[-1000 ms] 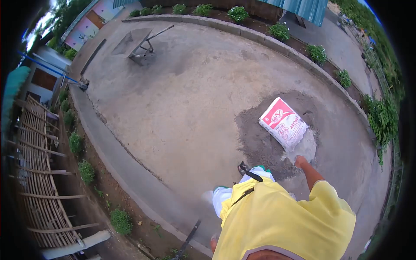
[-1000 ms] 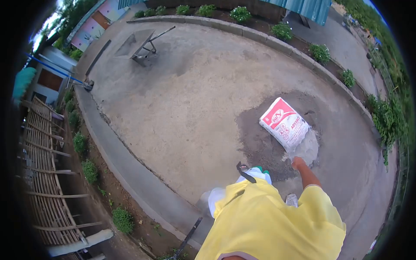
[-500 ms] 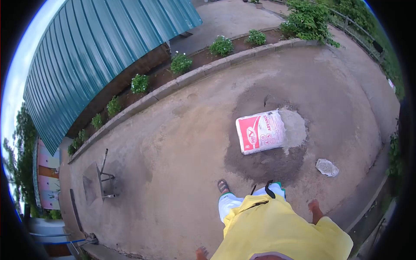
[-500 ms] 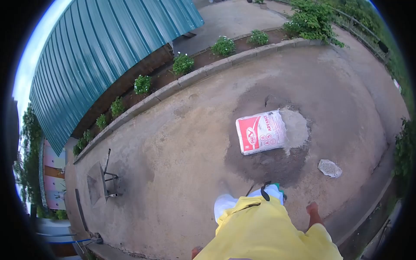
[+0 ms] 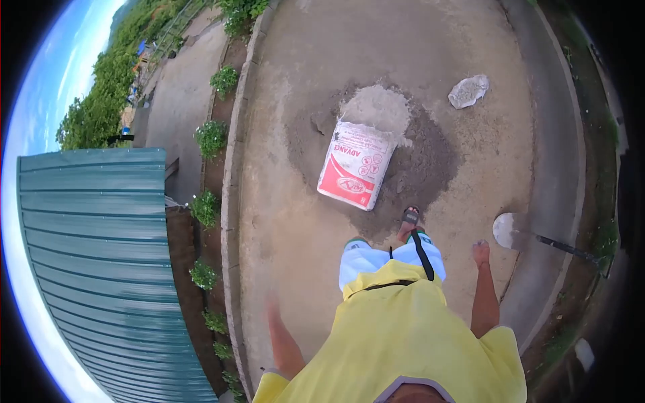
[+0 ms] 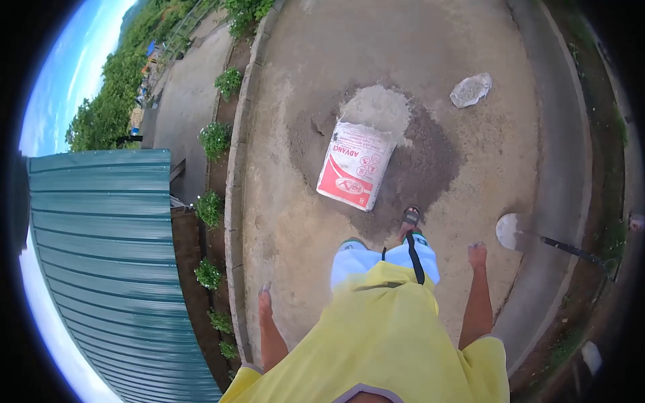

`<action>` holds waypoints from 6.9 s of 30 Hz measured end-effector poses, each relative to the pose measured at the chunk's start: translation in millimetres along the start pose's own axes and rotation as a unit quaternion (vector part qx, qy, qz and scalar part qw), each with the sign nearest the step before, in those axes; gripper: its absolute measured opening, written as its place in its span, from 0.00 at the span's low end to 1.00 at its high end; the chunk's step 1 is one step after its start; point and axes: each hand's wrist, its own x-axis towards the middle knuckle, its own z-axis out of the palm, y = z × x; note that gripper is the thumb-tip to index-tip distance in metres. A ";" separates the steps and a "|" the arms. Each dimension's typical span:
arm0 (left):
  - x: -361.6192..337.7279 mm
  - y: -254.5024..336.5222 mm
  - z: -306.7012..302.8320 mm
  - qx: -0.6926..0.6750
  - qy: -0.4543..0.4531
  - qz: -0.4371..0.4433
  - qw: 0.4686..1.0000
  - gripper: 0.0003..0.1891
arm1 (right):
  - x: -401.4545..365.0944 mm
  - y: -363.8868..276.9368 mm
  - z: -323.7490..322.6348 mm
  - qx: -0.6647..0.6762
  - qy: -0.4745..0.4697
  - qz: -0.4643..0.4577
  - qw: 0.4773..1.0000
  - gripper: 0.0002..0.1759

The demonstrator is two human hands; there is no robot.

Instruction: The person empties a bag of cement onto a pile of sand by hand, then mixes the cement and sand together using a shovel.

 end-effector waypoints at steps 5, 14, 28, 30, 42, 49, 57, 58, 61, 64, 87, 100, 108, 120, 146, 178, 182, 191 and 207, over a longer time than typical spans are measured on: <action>88.8 170.7 6.8 0.064 -0.115 0.208 0.969 0.29 | -45.4 -64.4 20.6 0.332 -0.014 0.265 0.905 0.15; 323.1 368.2 213.2 0.245 -0.292 0.295 0.876 0.30 | 4.4 -323.1 190.0 0.382 0.012 0.147 0.912 0.26; 573.2 259.7 546.2 0.058 -0.422 0.123 0.896 0.38 | 196.0 -293.1 572.4 0.406 -0.003 0.208 0.890 0.39; 590.0 255.4 558.9 0.044 -0.436 0.132 0.889 0.39 | 214.7 -293.3 575.1 0.433 -0.016 0.235 0.870 0.41; 597.3 234.5 582.7 -0.102 -0.508 0.036 0.855 0.42 | 223.9 -274.8 593.5 0.472 -0.058 0.289 0.831 0.37; 505.6 265.0 539.4 -0.088 -0.410 0.036 0.907 0.32 | 198.7 -288.9 597.4 0.487 0.015 0.245 0.838 0.31; 588.0 146.7 553.2 -0.128 -0.404 0.020 0.905 0.27 | 183.5 -226.4 626.1 0.286 0.039 0.276 0.917 0.33; 566.1 134.3 557.9 -0.145 -0.399 0.031 0.905 0.27 | 173.4 -218.1 608.4 0.277 0.052 0.266 0.922 0.32; 588.7 118.9 581.6 -0.151 -0.416 0.058 0.895 0.29 | 164.8 -222.0 596.6 0.399 0.007 0.237 0.886 0.29; 586.3 132.0 578.5 -0.146 -0.434 0.060 0.887 0.33 | 152.3 -261.0 548.9 0.420 -0.097 0.176 0.885 0.37; 486.7 183.9 499.8 -0.117 -0.430 0.082 0.892 0.40 | 109.5 -268.2 554.7 0.403 -0.061 0.220 0.886 0.39; 455.5 227.5 383.5 0.133 -0.408 -0.071 0.900 0.38 | -17.7 -333.4 461.0 0.127 -0.119 0.399 0.900 0.50; 449.1 216.1 379.2 0.079 -0.429 -0.069 0.897 0.38 | -10.6 -357.4 436.7 0.055 -0.131 0.410 0.901 0.47; 431.2 324.0 384.1 0.245 -0.368 0.158 0.883 0.28 | 15.8 -344.8 415.2 0.107 -0.040 0.321 0.940 0.34; 525.7 62.3 472.6 0.132 -0.309 -0.001 0.942 0.20 | -59.7 -174.6 647.2 0.174 -0.025 0.328 0.928 0.29; 440.6 230.6 507.0 0.111 -0.461 0.346 0.809 0.13 | 445.1 -424.1 583.0 -0.320 0.029 -0.202 0.925 0.23; 440.7 241.5 528.6 0.113 -0.447 0.386 0.799 0.12 | 438.2 -430.3 572.4 -0.212 0.077 -0.229 0.947 0.17; 451.9 246.9 534.8 0.122 -0.460 0.360 0.802 0.12 | 411.3 -421.3 541.5 -0.008 0.126 -0.077 0.989 0.10; 470.8 224.8 526.7 0.104 -0.452 0.314 0.828 0.14 | 399.1 -421.3 584.8 -0.058 0.137 -0.153 0.977 0.11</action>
